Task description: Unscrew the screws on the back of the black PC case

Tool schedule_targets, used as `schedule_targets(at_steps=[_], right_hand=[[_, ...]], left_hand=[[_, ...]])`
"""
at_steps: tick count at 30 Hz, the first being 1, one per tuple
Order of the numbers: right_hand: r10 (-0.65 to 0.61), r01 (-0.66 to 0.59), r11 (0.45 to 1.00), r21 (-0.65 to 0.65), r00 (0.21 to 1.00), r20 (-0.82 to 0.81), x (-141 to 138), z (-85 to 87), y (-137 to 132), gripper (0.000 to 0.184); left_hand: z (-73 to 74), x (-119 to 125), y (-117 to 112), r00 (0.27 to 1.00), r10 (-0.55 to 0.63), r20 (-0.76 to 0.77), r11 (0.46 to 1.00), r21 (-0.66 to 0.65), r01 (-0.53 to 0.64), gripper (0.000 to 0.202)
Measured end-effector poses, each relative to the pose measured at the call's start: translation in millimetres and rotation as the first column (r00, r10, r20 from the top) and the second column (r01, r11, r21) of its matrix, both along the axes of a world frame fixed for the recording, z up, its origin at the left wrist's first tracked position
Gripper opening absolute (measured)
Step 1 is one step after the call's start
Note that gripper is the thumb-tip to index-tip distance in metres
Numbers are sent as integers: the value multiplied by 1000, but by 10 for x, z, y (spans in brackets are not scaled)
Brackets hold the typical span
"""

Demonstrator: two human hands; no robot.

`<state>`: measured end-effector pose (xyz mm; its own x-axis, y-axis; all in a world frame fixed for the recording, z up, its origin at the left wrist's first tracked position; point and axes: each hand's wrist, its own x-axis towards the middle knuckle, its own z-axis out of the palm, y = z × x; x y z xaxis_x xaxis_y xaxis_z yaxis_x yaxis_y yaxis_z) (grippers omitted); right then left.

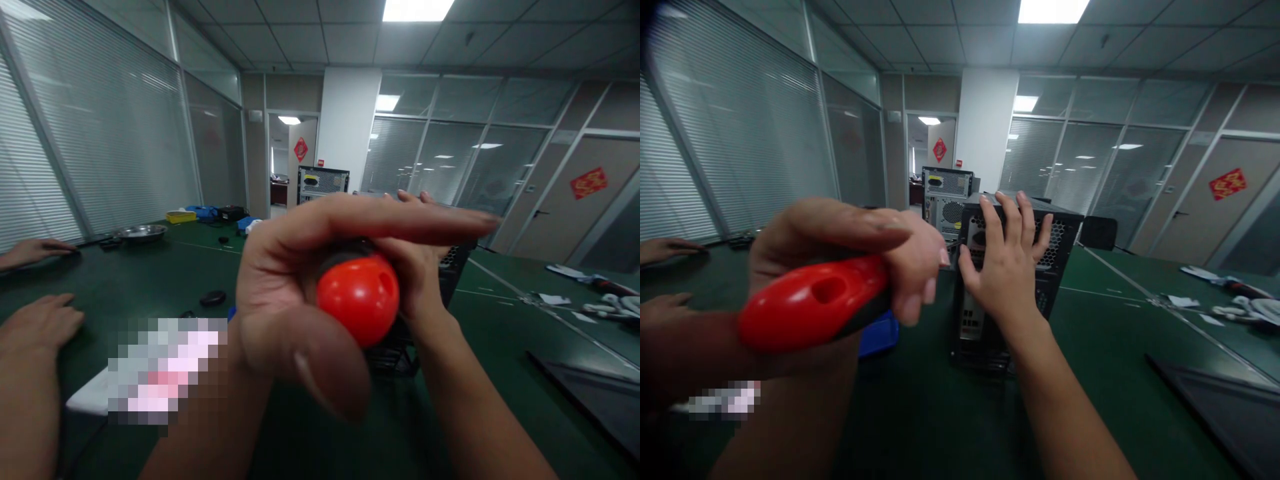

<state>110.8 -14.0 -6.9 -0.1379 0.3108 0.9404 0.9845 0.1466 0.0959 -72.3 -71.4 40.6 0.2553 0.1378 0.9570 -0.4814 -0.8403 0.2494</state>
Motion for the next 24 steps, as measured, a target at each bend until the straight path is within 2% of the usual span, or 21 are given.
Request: schedule_targets(at_steps=[3,6,7,9,12,15,17,19,24], right_hand=[[-12,12,999,34,1000,-10,-17,-14,16,58],[-22,22,996,91,1000,-4,-8,-42,107,55],[-17,16,992,126,1000,2,-1,-49,143,55],[-6,1,983,183,1000,23,10,-52,196,55],[-4,-2,983,183,1000,30,11,-33,180,56],[3,-3,994,111,1000,6,3,-10,84,57],[2,-2,997,79,1000,3,7,-5,37,58],[5,-6,996,92,1000,8,22,-9,29,59],[23,-26,993,117,999,27,72,-27,104,66]], left_hand=[[40,15,8,982,-57,-180,994,77,71,47],[94,53,-7,922,-86,-378,968,186,167,31],[92,77,-5,905,-86,-417,955,225,194,25],[51,129,0,896,-36,-443,948,268,171,12],[-55,165,-32,914,30,-406,967,242,75,15],[-111,102,-114,948,61,-313,998,39,-51,20],[-98,21,-148,957,96,-274,986,-106,-129,30],[-58,-63,-135,970,83,-228,981,-154,-120,40],[55,-148,15,993,76,-87,989,-123,-86,51]])
